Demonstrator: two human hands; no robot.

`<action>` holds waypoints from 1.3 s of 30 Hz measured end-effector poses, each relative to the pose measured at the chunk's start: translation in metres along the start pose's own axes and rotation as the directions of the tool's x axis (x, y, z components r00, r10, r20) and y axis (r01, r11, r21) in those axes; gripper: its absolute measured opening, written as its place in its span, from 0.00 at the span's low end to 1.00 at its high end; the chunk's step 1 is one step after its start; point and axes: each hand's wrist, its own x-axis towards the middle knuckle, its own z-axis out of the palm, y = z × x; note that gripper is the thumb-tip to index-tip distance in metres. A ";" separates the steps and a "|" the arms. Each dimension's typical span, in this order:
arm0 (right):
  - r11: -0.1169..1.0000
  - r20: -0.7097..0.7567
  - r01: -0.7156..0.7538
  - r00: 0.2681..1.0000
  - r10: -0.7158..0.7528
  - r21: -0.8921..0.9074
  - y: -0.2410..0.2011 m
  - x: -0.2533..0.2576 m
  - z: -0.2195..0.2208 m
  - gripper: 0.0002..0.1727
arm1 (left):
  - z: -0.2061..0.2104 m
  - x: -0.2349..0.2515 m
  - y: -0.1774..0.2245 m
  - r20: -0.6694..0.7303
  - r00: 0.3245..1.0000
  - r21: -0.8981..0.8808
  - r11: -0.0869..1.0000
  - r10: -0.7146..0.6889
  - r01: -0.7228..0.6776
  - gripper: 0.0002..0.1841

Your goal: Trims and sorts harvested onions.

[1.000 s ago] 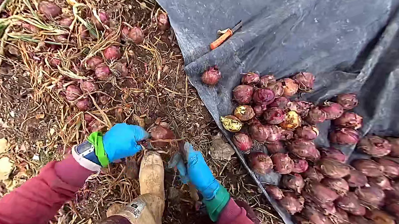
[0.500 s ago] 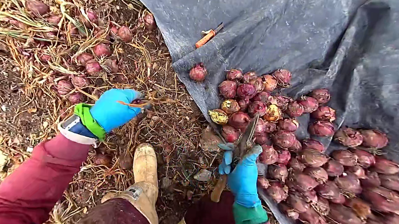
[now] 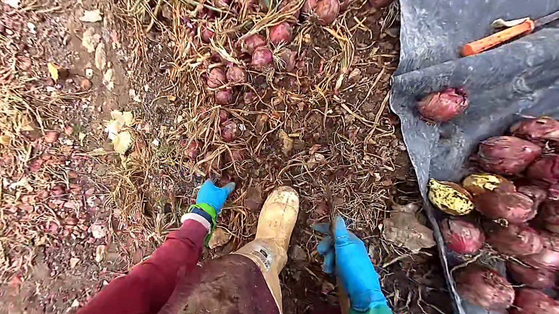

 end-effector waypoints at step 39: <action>0.983 0.123 0.164 0.977 -0.173 0.077 -0.016 -0.022 -0.034 0.53 | -0.032 -0.102 0.232 0.649 0.465 0.407 0.241 0.603 -0.881 0.24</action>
